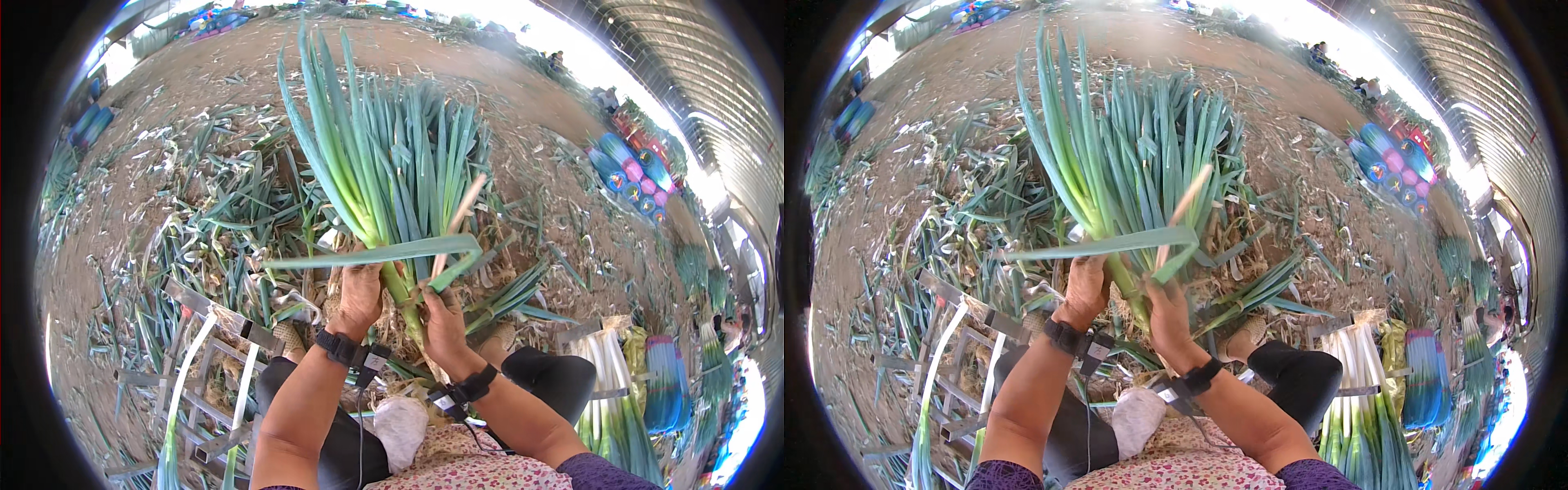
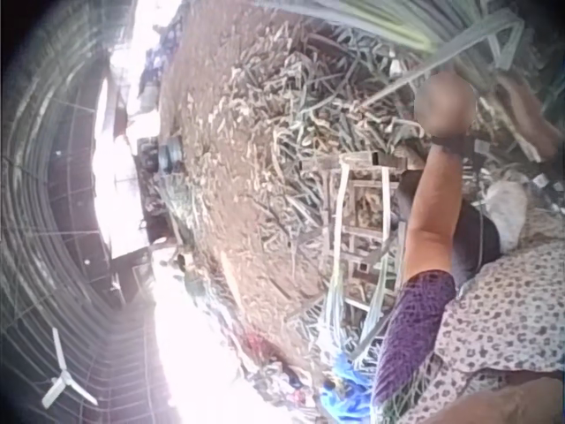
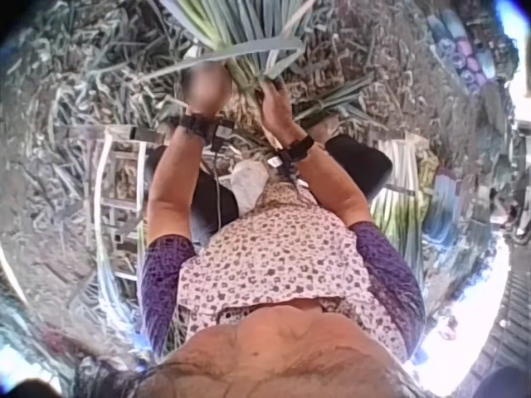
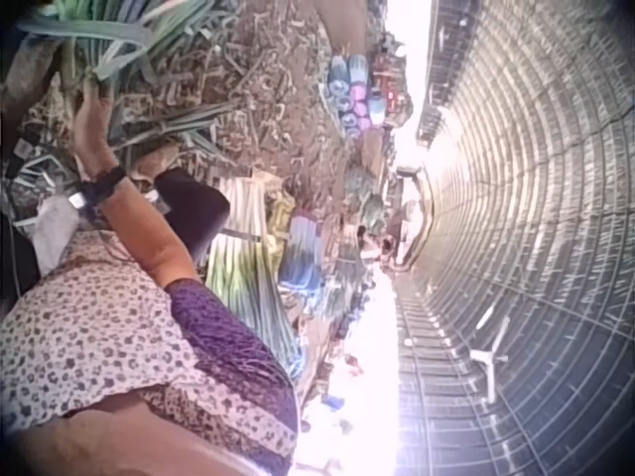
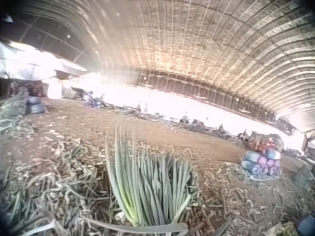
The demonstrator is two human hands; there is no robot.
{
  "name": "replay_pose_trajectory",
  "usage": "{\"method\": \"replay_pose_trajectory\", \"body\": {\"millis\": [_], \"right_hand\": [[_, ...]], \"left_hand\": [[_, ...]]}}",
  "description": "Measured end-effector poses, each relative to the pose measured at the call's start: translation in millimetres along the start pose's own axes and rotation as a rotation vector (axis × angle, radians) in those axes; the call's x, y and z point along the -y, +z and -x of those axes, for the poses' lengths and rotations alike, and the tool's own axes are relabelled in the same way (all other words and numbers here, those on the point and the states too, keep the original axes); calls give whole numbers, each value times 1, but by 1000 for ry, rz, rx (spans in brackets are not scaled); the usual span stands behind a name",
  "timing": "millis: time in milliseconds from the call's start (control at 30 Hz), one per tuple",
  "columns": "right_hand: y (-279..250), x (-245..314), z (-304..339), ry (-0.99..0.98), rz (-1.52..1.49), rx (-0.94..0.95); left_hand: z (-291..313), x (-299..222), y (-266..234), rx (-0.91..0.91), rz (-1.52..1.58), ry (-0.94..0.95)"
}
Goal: The person trims the roots and outer layers of green onions by hand. They repeatedly pick up individual stalks, remove the root ends and outer sheaths, and place the trimmed pieces aside.
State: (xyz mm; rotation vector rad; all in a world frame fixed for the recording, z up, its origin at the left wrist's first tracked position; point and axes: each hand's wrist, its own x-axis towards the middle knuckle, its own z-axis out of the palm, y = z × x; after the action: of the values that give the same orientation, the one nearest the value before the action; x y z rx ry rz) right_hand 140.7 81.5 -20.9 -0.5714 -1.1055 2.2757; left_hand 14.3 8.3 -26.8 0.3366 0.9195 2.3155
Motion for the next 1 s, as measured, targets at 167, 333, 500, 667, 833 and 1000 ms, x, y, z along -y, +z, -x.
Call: {"method": "replay_pose_trajectory", "body": {"millis": [167, 333, 500, 667, 833, 1000], "right_hand": [[-69, 14, 35, -118, 1218, 244], [-276, -25, 92, 110, 1814, 646], [-104, 4, 30, 275, 1423, 265], [13, 47, -23, -10, 1367, 311], [28, 40, -42, -369, 1682, 626], [26, 28, -32, -120, 1322, 265]], "left_hand": [[-6, -46, -17, -296, 48, 139], [-14, -61, -1, -164, 169, 77], [2, -45, -18, -7, 229, 10], [6, -22, 9, 65, 164, -91], [10, -8, 12, 123, 124, -96], [13, -17, 13, 123, 96, -106]]}}
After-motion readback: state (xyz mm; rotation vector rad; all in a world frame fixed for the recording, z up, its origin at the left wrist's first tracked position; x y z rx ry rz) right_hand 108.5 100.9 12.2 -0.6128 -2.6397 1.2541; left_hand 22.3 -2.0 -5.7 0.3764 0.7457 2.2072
